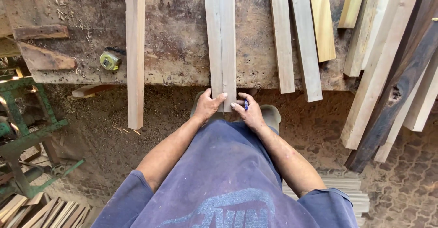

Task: Organizing and marking wood planks on a workbench in a workshop.

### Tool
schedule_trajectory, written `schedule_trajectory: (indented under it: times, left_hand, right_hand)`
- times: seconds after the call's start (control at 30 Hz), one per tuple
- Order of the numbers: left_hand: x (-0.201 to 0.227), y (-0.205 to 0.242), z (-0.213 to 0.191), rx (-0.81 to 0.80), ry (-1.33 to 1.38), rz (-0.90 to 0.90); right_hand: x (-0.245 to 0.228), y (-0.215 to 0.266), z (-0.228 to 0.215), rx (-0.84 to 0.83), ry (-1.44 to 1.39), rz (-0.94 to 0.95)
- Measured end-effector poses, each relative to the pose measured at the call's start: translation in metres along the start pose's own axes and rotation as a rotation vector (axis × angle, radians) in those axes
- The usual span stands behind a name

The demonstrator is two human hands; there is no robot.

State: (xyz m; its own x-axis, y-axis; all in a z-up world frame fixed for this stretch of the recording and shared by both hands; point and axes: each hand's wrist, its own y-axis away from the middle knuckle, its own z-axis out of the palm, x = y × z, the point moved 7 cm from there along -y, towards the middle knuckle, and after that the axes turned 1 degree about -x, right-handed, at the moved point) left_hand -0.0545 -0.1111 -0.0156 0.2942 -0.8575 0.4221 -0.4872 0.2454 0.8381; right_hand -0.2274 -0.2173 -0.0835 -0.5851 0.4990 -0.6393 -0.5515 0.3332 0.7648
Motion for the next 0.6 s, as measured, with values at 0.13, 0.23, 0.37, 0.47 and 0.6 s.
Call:
schedule_trajectory:
  times: [0.13,0.23,0.37,0.47,0.6]
  left_hand:
    - [-0.007,-0.009,0.002,0.029,0.058,-0.014]
    - [-0.005,-0.007,0.003,0.040,0.071,-0.020]
    - [0.008,0.003,-0.001,0.140,-0.020,0.011]
    - [0.011,0.005,0.005,0.144,-0.090,0.000]
    - [0.014,0.007,0.004,0.198,-0.077,0.000]
  right_hand:
    - [-0.001,-0.006,0.009,-0.035,-0.040,0.019]
    - [-0.003,-0.008,0.012,-0.042,-0.097,0.045]
    - [0.005,-0.012,0.015,-0.064,-0.075,0.039]
    - [0.007,-0.014,0.015,-0.085,-0.119,0.031]
    - [0.005,-0.011,0.018,-0.071,-0.243,0.013]
